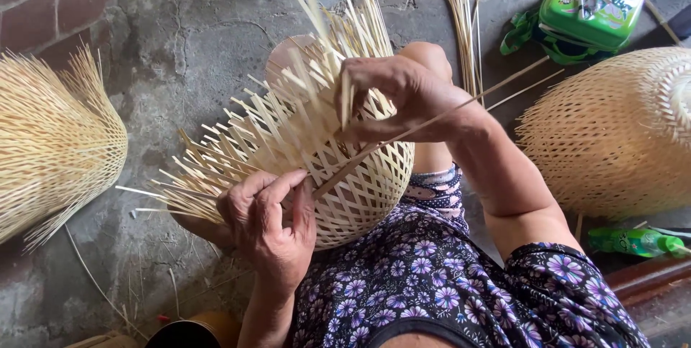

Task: The person weaves a bamboo basket by hand, interlacing thin bamboo strips through the vertical spokes of the frame. They periodically pick up additional bamboo strips from the floor and incorporate them into the structure.

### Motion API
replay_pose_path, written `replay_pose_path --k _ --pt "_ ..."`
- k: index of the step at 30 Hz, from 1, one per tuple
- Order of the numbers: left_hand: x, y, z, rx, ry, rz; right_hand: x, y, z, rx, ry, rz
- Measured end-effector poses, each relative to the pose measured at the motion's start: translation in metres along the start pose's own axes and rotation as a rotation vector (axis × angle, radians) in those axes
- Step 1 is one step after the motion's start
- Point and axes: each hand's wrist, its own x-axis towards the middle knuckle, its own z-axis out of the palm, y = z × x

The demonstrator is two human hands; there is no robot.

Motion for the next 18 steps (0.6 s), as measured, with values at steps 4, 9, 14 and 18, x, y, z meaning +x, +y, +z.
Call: replay_pose_path --k 4,9,14,18 --pt "-0.005 -0.004 0.004 0.013 0.008 0.003 -0.005 -0.034 0.015 -0.239 0.101 0.17" --pt "-0.005 -0.003 0.0 -0.011 -0.008 0.007 0.006 -0.062 0.012 -0.604 0.055 -0.015" --pt "-0.005 -0.006 0.004 -0.022 0.008 0.008 0.017 -0.051 0.009 -0.632 -0.029 -0.019" --pt "0.0 -0.002 0.0 -0.023 0.024 0.013 0.021 -0.035 0.012 -0.478 -0.1 0.015"
